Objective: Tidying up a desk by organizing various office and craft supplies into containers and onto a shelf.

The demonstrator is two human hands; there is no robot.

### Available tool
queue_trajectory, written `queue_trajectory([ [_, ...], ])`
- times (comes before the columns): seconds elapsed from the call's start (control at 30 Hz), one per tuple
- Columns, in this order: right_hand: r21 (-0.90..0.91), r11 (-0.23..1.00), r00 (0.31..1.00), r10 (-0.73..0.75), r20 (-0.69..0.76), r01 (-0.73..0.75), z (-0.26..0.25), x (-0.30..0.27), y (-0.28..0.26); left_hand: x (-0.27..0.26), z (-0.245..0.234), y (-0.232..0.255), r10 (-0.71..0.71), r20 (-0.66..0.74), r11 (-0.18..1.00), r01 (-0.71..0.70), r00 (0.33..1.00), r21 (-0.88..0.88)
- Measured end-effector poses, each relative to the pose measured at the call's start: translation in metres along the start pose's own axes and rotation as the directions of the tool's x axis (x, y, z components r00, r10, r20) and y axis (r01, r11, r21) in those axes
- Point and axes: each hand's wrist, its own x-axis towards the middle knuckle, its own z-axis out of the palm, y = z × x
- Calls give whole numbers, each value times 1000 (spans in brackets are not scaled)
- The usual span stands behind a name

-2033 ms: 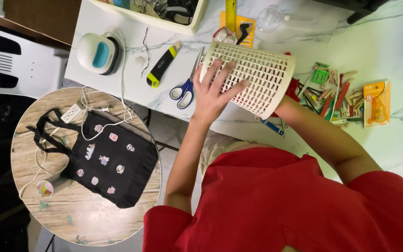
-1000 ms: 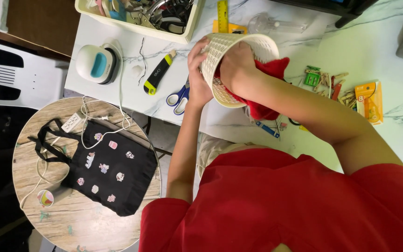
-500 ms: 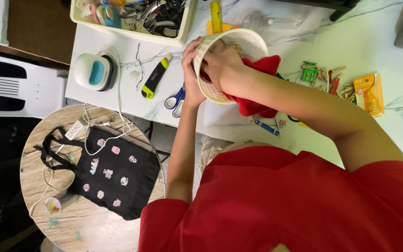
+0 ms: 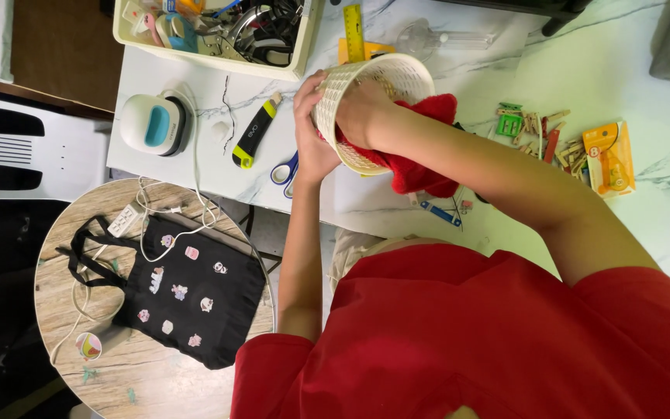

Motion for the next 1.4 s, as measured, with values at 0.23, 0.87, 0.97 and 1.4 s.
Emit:
queue_trajectory([
  [0.23,426,876,971,-236,-30,226,-3,-14,17,2,-3,4,17,17,993,-19,1000,117],
  [0.87,845,463,963,-140,-230,269,45,-55,12,-14,-43,58,34,203,804,-147,979,576],
  [0.97,821,532,978,-130,-162,207,27,-62,0,-31,-75,52,-17,90,746,-47,996,664],
  [1.4,206,906,907,-303,-292,369,31,30,-70,-103,-177,38,-353,-566,766,577,745,282],
])
